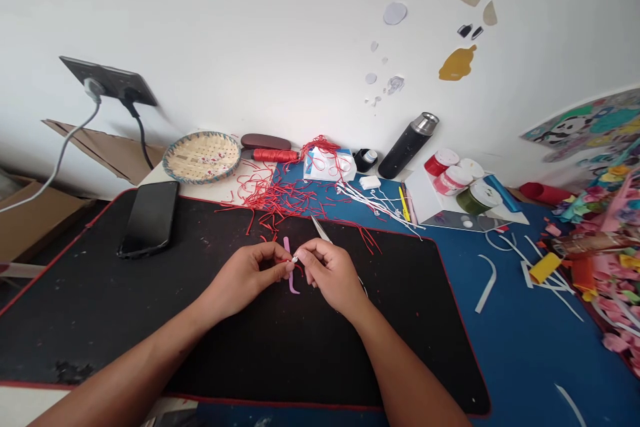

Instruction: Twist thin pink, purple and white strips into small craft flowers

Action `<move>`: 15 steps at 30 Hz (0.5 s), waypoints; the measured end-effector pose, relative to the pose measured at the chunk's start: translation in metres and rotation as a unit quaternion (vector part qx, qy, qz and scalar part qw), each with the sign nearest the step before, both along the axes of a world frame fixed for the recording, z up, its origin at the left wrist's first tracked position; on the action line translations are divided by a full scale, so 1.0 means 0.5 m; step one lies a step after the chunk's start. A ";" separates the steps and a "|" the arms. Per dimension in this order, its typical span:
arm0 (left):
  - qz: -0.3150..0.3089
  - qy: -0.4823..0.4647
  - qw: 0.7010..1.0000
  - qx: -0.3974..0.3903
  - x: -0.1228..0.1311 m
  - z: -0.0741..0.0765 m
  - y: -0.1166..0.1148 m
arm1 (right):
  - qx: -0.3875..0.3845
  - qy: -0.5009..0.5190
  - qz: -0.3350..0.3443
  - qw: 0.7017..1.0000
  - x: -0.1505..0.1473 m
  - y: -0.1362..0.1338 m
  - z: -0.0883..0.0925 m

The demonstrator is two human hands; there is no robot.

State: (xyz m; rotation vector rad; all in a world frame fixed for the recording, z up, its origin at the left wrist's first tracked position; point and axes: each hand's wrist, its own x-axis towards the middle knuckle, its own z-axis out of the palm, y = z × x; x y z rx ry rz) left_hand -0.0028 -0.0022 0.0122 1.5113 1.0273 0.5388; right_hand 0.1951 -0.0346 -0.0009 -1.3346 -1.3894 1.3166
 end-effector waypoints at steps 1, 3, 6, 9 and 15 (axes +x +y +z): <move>0.001 0.001 1.000 0.000 0.001 0.000 0.000 | 0.000 0.001 0.000 1.000 0.000 0.000 -0.001; 0.007 -0.005 1.000 -0.009 0.002 0.000 0.000 | -0.001 0.008 0.001 1.000 -0.001 0.001 -0.003; 0.012 -0.036 0.998 -0.045 0.004 0.001 0.002 | -0.007 0.032 -0.002 0.999 -0.001 0.002 -0.005; 0.021 -0.065 0.994 -0.084 0.006 0.002 0.004 | -0.021 0.057 -0.010 0.998 -0.001 0.003 -0.003; 0.025 -0.090 0.988 -0.126 0.009 -0.002 0.005 | -0.034 0.078 -0.013 0.996 -0.003 0.006 0.005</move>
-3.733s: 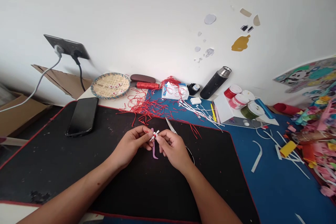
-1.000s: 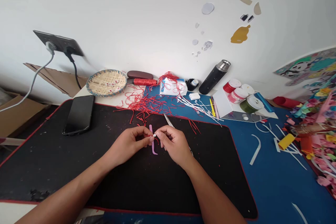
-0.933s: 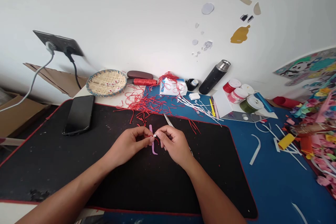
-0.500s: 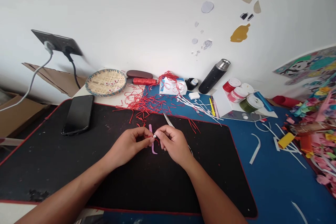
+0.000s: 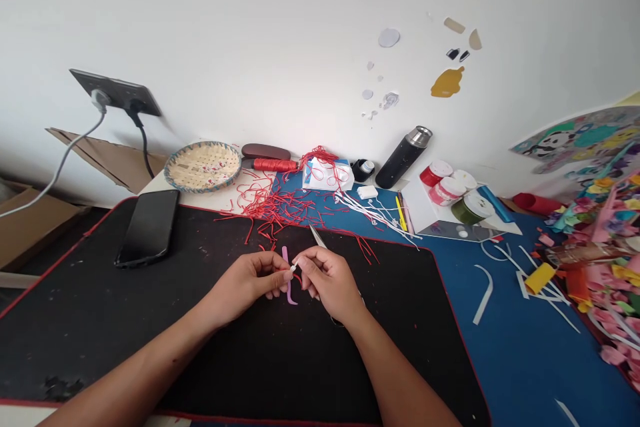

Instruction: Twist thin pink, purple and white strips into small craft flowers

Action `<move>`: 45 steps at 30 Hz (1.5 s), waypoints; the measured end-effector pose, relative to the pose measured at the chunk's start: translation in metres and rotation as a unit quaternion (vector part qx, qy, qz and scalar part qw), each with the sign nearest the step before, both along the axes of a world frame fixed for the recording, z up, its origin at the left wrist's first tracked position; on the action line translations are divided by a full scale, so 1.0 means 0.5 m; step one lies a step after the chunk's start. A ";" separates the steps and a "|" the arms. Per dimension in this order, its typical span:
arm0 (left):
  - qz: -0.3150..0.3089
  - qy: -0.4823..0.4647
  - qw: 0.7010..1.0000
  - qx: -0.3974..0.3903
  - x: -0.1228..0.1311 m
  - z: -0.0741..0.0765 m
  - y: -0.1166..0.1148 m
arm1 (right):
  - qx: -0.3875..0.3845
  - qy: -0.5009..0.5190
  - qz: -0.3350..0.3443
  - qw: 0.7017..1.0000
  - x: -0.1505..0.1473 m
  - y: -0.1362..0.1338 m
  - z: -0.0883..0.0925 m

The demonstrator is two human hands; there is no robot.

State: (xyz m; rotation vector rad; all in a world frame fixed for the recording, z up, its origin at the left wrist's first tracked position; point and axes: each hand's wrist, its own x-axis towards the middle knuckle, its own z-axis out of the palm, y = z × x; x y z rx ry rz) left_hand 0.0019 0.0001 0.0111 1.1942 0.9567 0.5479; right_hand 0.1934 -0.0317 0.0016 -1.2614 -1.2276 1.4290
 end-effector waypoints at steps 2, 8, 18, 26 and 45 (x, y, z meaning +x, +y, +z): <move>-0.003 -0.008 1.000 -0.014 0.001 -0.001 -0.001 | -0.002 0.003 0.000 1.000 -0.001 0.001 0.002; -0.001 -0.039 0.997 -0.060 0.005 -0.002 -0.006 | -0.011 0.019 0.013 1.000 0.000 0.001 0.006; 0.004 -0.064 0.994 -0.083 0.000 -0.001 -0.003 | -0.010 0.020 0.007 1.000 -0.003 -0.001 0.006; 0.106 -0.076 0.991 -0.025 -0.011 0.006 0.014 | 0.080 -0.125 -0.010 0.989 -0.005 -0.007 -0.006; 0.174 -0.070 0.981 0.054 -0.016 0.007 0.020 | 0.063 -0.175 0.032 0.982 -0.020 -0.011 -0.019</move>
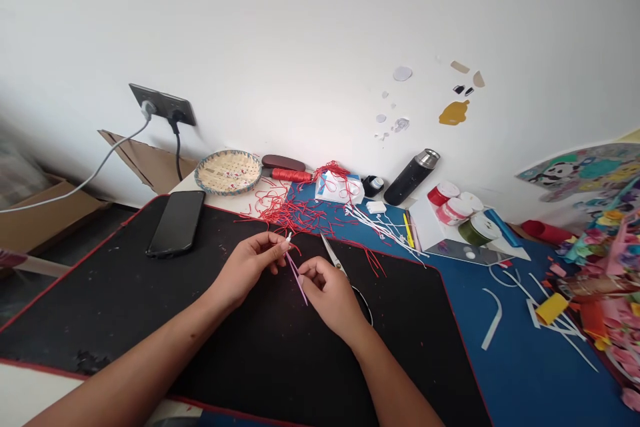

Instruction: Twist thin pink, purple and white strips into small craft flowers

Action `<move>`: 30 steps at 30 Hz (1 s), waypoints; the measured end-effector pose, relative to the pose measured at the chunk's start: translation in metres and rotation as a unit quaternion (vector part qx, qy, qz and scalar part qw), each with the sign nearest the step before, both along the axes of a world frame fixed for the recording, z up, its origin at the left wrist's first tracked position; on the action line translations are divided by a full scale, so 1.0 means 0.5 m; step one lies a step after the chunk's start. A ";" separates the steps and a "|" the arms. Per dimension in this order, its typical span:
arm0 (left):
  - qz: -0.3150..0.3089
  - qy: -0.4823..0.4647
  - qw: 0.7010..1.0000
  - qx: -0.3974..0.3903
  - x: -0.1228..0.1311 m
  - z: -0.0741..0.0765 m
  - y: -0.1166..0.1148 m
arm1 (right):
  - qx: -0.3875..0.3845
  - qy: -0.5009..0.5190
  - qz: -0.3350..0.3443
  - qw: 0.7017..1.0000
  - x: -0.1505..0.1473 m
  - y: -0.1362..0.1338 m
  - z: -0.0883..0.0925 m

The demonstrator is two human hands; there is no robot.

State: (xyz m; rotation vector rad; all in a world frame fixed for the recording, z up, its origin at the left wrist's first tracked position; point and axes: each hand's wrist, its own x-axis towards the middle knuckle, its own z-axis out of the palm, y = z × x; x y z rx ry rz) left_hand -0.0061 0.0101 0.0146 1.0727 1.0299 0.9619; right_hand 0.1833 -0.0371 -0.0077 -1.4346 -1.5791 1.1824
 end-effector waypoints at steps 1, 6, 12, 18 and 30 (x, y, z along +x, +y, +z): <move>-0.004 0.007 1.000 0.000 -0.001 -0.001 0.001 | -0.006 0.023 -0.001 1.000 0.000 0.001 0.002; -0.053 0.002 0.998 -0.020 0.002 -0.010 0.001 | -0.053 0.130 0.011 0.990 -0.001 0.004 0.010; -0.060 -0.064 0.994 -0.059 0.010 -0.018 -0.004 | -0.110 0.223 -0.001 0.969 0.007 0.006 0.013; -0.078 -0.095 0.989 -0.088 0.016 -0.032 -0.013 | -0.091 0.226 0.028 0.969 0.000 0.004 0.008; -0.068 -0.102 0.988 -0.096 0.017 -0.036 -0.015 | 0.058 -0.051 0.017 0.997 -0.004 -0.009 0.023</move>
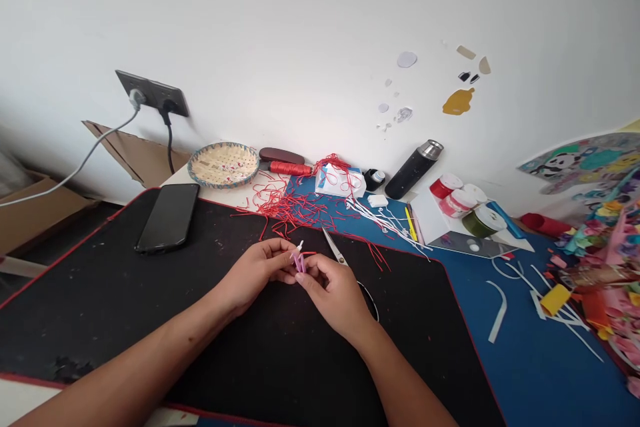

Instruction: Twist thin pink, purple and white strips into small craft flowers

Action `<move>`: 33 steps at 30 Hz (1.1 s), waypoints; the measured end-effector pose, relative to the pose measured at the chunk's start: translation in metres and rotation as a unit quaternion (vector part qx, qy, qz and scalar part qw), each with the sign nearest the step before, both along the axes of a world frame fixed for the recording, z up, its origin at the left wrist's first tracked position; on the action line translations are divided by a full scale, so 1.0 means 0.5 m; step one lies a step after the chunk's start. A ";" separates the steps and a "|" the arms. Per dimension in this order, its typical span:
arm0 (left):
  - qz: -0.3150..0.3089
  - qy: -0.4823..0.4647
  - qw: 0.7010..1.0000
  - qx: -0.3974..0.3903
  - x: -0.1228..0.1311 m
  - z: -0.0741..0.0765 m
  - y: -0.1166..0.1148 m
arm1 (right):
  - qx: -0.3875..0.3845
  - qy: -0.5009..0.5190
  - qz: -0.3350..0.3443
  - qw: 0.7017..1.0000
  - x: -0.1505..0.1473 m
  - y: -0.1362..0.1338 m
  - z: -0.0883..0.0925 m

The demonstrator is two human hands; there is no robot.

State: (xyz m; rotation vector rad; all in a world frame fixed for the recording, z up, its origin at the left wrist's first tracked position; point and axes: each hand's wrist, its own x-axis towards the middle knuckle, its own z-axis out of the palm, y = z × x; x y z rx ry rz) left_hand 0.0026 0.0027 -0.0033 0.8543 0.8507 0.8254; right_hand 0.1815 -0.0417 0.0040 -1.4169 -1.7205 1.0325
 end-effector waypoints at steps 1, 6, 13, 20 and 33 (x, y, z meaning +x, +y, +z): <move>0.006 0.004 1.000 0.008 0.000 0.000 0.000 | 0.001 -0.005 -0.001 1.000 0.000 -0.001 0.001; 0.034 0.009 0.999 0.035 -0.003 -0.006 0.007 | -0.016 0.021 -0.003 1.000 0.001 -0.002 0.004; 0.053 0.002 0.998 0.029 -0.004 -0.014 0.013 | -0.058 0.113 -0.005 0.992 0.006 0.000 -0.005; 0.064 -0.007 0.997 0.035 -0.002 -0.012 0.012 | -0.122 0.171 0.002 0.978 0.005 0.001 -0.005; 0.062 -0.015 0.997 0.052 -0.001 -0.010 0.013 | -0.148 0.227 0.026 0.962 0.009 0.006 0.004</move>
